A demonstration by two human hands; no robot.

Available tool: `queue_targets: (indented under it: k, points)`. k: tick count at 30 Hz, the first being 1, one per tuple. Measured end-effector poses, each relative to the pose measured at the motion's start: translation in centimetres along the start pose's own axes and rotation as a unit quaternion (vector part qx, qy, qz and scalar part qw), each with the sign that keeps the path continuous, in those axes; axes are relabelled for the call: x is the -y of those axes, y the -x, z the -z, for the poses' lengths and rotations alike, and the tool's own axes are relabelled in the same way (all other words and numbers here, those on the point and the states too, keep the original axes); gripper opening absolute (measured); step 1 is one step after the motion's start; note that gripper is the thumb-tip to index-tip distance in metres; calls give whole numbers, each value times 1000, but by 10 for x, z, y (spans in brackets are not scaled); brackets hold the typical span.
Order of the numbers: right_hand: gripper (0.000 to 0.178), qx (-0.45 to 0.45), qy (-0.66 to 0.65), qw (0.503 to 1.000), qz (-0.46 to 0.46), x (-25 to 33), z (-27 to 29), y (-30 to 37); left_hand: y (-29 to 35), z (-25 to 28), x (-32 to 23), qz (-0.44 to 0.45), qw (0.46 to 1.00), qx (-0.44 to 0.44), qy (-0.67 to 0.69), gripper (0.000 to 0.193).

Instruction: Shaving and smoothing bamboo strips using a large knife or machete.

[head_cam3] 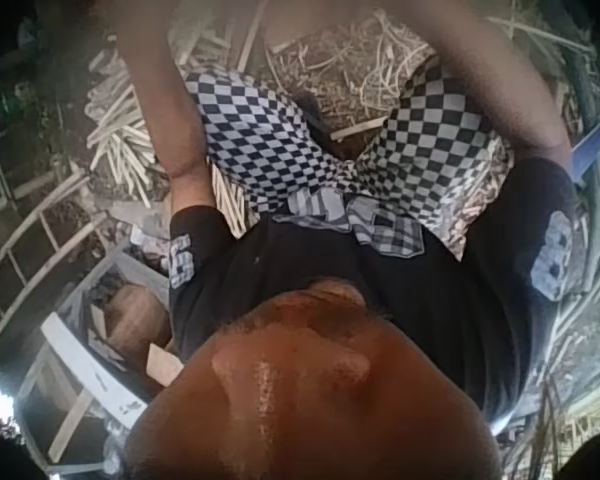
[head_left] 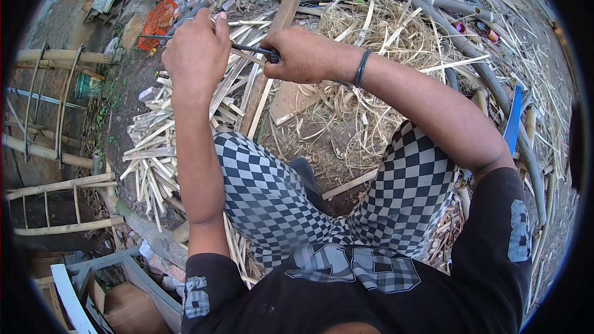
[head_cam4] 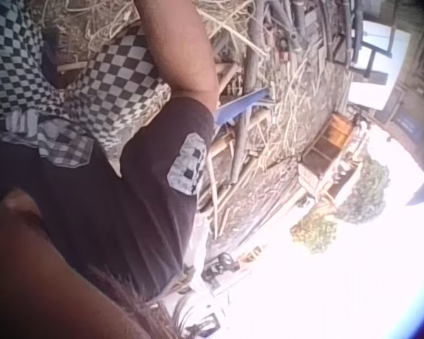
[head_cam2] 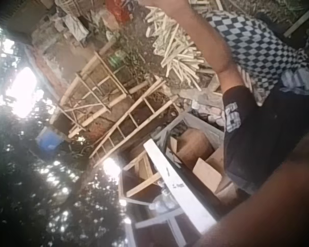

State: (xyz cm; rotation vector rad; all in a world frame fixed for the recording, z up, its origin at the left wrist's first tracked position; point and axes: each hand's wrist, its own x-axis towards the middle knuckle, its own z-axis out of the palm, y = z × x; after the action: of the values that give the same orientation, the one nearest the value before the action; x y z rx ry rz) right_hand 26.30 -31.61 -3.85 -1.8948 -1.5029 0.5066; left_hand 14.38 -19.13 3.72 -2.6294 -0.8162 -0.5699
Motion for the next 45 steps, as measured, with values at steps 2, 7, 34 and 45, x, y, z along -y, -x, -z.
queue_targets:
  k: [2,7,34,45]
  points:
    - [35,-8,5,1000,0,0,-1,-1,-1,1,-3,45,999,26,4,38]
    - [33,-43,24,997,55,2,-1,1,-2,-3,5,28,999,19,33,35]
    - [34,108,-70,989,-68,0,9,4,-4,-13,13,-14,994,4,106,31]
    - [35,-54,158,986,8,-1,-7,7,-4,-17,18,-34,989,-15,145,28]
